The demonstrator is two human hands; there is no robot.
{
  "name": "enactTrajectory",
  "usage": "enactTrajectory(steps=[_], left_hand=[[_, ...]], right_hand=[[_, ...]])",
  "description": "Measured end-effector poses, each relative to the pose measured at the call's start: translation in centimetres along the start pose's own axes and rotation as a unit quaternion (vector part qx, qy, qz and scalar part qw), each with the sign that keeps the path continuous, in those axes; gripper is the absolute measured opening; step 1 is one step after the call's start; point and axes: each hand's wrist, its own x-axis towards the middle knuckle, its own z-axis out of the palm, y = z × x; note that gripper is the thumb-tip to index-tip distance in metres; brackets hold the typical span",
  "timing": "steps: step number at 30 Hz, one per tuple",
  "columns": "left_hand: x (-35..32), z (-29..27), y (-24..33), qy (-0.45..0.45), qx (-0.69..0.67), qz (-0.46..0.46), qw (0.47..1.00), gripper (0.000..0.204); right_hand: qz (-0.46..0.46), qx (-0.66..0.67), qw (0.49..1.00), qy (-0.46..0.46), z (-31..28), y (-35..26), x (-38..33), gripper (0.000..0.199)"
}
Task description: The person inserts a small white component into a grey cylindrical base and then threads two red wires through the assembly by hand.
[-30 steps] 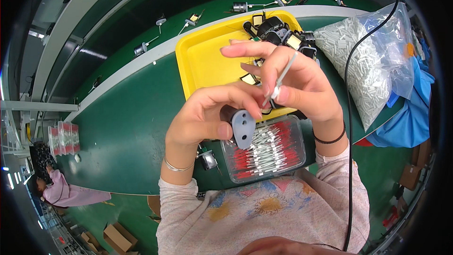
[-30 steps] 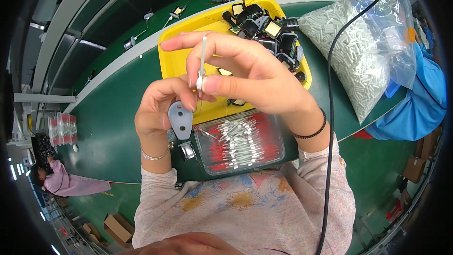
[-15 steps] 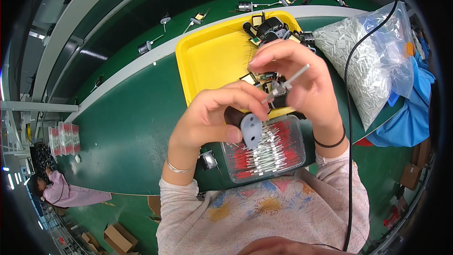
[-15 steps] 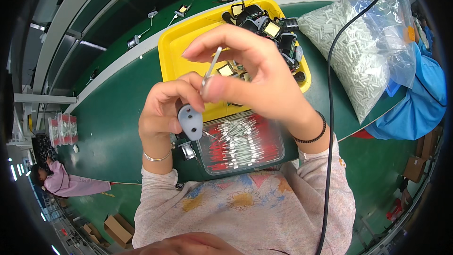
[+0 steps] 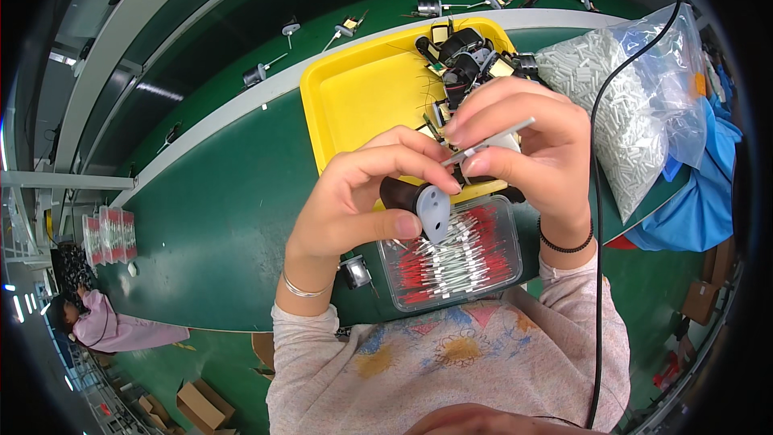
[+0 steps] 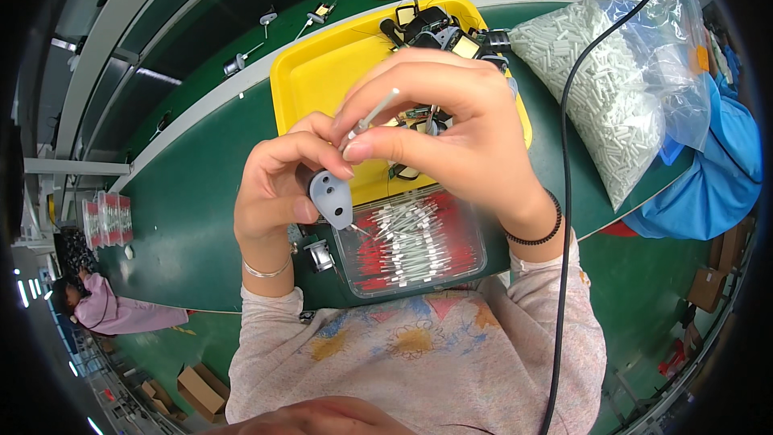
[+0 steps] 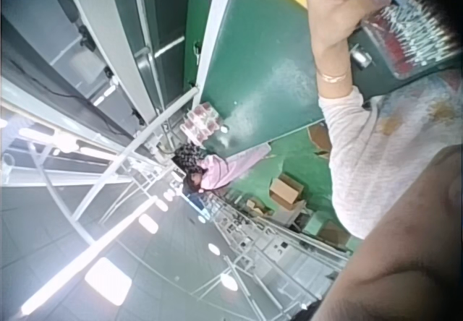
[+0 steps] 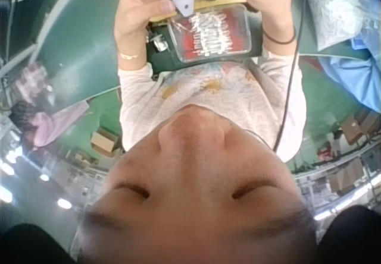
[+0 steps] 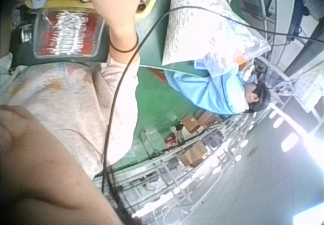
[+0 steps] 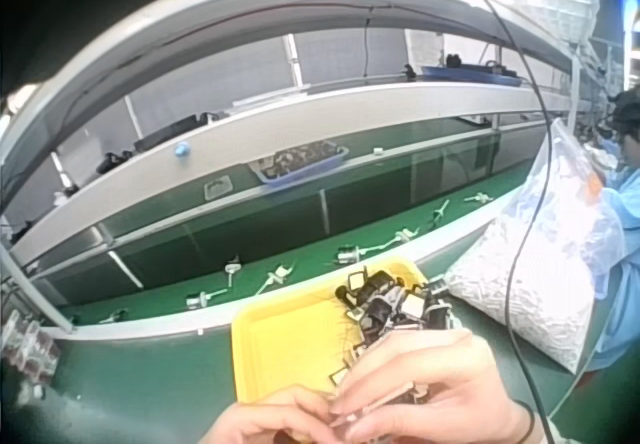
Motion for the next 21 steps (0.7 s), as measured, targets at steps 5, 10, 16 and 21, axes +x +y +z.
enactTrajectory(steps=[5, 10, 16, 21], left_hand=[[0.1, 0.5, 0.0, 0.055, 0.047, 0.005, 0.997, 0.039], [0.1, 1.2, -0.5, 0.143, 0.113, 0.078, 0.980, 0.043], [0.5, 1.6, -1.6, 0.157, 0.136, 0.194, 0.959, 0.047], [0.3, 1.3, -1.3, 0.140, 0.242, 0.262, 0.924, 0.045]], right_hand=[[-0.016, 0.069, 0.990, 0.124, 0.1, -0.8, -0.8, 0.018], [-0.053, 0.014, 0.988, 0.147, -0.1, -1.6, -1.3, 0.023], [-0.110, -0.101, 0.987, 0.064, -0.3, -3.4, -1.6, 0.026], [-0.050, -0.104, 0.991, 0.074, 0.2, -3.3, -1.5, 0.027]])
